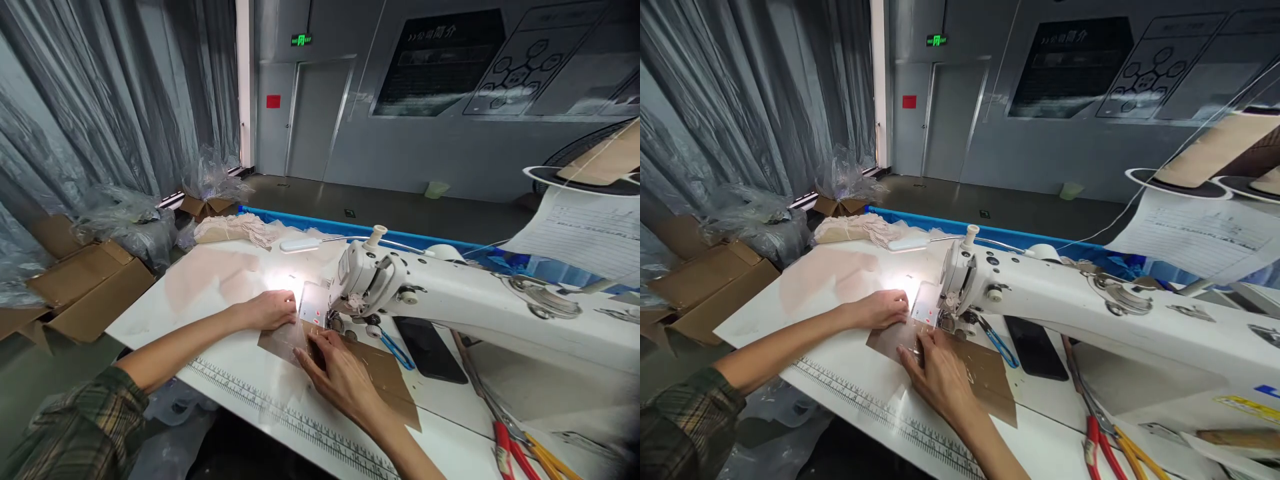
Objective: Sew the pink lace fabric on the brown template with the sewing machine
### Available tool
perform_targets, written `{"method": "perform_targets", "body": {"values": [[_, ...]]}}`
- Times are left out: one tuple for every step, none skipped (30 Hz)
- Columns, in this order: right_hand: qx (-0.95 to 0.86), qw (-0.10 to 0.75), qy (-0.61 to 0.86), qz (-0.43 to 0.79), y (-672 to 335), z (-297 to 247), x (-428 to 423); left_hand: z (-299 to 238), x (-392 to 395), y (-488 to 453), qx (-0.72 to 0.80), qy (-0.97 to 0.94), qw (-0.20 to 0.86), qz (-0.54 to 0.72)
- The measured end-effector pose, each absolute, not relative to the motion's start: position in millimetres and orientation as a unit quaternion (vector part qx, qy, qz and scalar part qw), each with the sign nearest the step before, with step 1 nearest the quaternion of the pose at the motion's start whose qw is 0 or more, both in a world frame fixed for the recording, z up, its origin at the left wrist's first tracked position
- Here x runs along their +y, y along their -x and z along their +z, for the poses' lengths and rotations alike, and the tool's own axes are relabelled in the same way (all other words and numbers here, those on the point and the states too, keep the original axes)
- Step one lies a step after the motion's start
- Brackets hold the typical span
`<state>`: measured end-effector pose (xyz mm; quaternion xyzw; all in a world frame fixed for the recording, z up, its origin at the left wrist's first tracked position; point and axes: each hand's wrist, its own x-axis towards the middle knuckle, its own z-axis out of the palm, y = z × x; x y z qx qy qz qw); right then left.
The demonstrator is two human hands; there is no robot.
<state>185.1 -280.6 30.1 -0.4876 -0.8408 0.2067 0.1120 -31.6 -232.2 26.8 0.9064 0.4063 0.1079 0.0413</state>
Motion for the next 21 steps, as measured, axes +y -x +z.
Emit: {"method": "perform_targets", "body": {"values": [[-0.841, 0.137, 0.476, 0.218, -184, 27, -280, 25, -235, 28, 0.405, -0.908, 0.039, 0.099], [-0.84, 0.167, 0.459, 0.236, -183, 25, -278, 23, -239, 24, 0.4, -0.91, 0.044, 0.101], [-0.837, 0.195, 0.44, 0.262, -184, 24, -277, 23, -246, 19, 0.395, -0.91, 0.058, 0.112], [-0.829, 0.214, 0.422, 0.297, -185, 24, -276, 25, -254, 13, 0.393, -0.907, 0.08, 0.13], [-0.816, 0.223, 0.406, 0.346, -187, 26, -276, 29, -263, 8, 0.398, -0.897, 0.112, 0.156], [-0.795, 0.219, 0.39, 0.41, -190, 28, -276, 34, -272, 3, 0.408, -0.882, 0.144, 0.184], [-0.765, 0.204, 0.37, 0.485, -194, 30, -277, 41, -281, -1, 0.415, -0.868, 0.176, 0.208], [-0.729, 0.179, 0.348, 0.562, -199, 32, -278, 48, -289, -4, 0.42, -0.851, 0.21, 0.236], [-0.69, 0.145, 0.322, 0.632, -205, 34, -279, 56, -296, -6, 0.422, -0.832, 0.249, 0.259], [-0.656, 0.105, 0.296, 0.687, -212, 34, -279, 63, -302, -7, 0.425, -0.811, 0.297, 0.271], [-0.63, 0.065, 0.273, 0.724, -220, 35, -279, 69, -306, -6, 0.424, -0.789, 0.354, 0.268], [-0.613, 0.031, 0.258, 0.746, -229, 35, -277, 74, -309, -4, 0.417, -0.768, 0.416, 0.252], [-0.605, 0.006, 0.249, 0.756, -237, 35, -275, 76, -310, -1, 0.406, -0.747, 0.474, 0.228], [-0.602, -0.002, 0.248, 0.759, -244, 35, -271, 77, -309, 2, 0.394, -0.731, 0.519, 0.202], [-0.604, 0.0, 0.257, 0.754, -250, 36, -267, 76, -307, 6, 0.385, -0.723, 0.545, 0.178], [-0.615, 0.01, 0.276, 0.739, -253, 36, -261, 74, -304, 9, 0.383, -0.725, 0.551, 0.158], [-0.633, 0.026, 0.302, 0.712, -255, 37, -255, 70, -299, 12, 0.389, -0.736, 0.535, 0.142], [-0.657, 0.043, 0.332, 0.676, -255, 37, -249, 66, -293, 14, 0.399, -0.753, 0.507, 0.13], [-0.681, 0.062, 0.361, 0.634, -253, 36, -243, 61, -287, 16, 0.411, -0.769, 0.474, 0.121], [-0.702, 0.079, 0.384, 0.595, -250, 35, -237, 56, -280, 18, 0.423, -0.78, 0.446, 0.113], [-0.719, 0.093, 0.398, 0.562, -247, 33, -232, 51, -274, 19, 0.434, -0.785, 0.428, 0.108]]}}
